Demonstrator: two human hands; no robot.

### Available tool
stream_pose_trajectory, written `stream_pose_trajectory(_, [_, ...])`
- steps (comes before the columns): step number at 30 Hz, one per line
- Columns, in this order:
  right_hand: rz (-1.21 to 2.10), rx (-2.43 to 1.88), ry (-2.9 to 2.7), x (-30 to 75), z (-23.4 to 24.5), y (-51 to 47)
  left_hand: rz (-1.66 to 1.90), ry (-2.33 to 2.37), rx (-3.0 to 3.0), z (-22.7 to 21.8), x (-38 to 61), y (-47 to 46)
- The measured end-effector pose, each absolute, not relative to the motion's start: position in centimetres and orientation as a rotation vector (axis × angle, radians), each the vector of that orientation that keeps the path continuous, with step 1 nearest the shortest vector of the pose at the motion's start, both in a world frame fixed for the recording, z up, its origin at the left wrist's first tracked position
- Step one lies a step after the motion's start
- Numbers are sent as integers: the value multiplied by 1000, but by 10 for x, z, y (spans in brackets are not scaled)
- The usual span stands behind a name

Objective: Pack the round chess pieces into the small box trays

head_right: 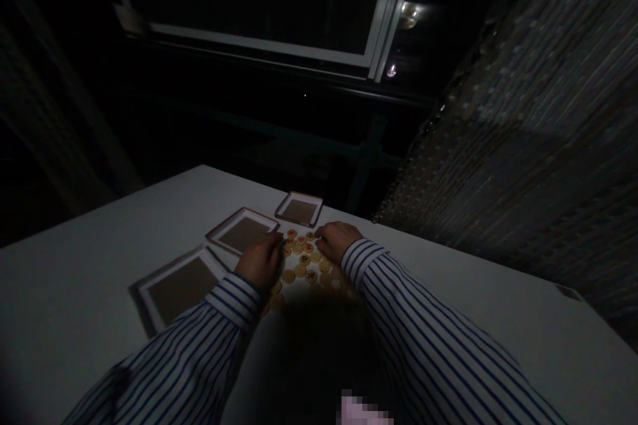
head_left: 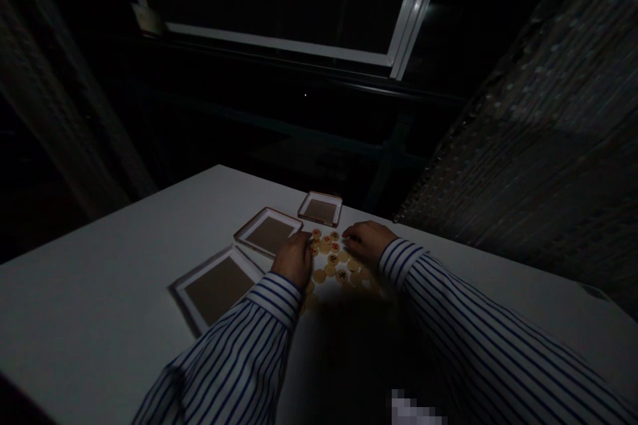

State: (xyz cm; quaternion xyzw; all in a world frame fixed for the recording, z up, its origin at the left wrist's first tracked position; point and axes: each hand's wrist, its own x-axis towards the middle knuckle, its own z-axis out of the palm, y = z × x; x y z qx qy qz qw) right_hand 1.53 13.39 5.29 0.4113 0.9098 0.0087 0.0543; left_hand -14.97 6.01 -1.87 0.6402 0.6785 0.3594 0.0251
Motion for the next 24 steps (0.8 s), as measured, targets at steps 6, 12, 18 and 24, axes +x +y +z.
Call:
stream_pose_trajectory(6, [-26,1219,2778,-3,41,146,1155,2055,1975,-19,-148,60])
stream_pose_trajectory(12, [-68,1169,2762,-15,38,155,1156,2032,1979,-20,-151,60])
stream_pose_trajectory(18, [-87,1159,2720,-19,38,158,1184,2067,1917,-19,-152,60])
stream_pose_trajectory(24, [-85,1142,2711,-22,37,160,1188,2080,1908,-19,-154,61])
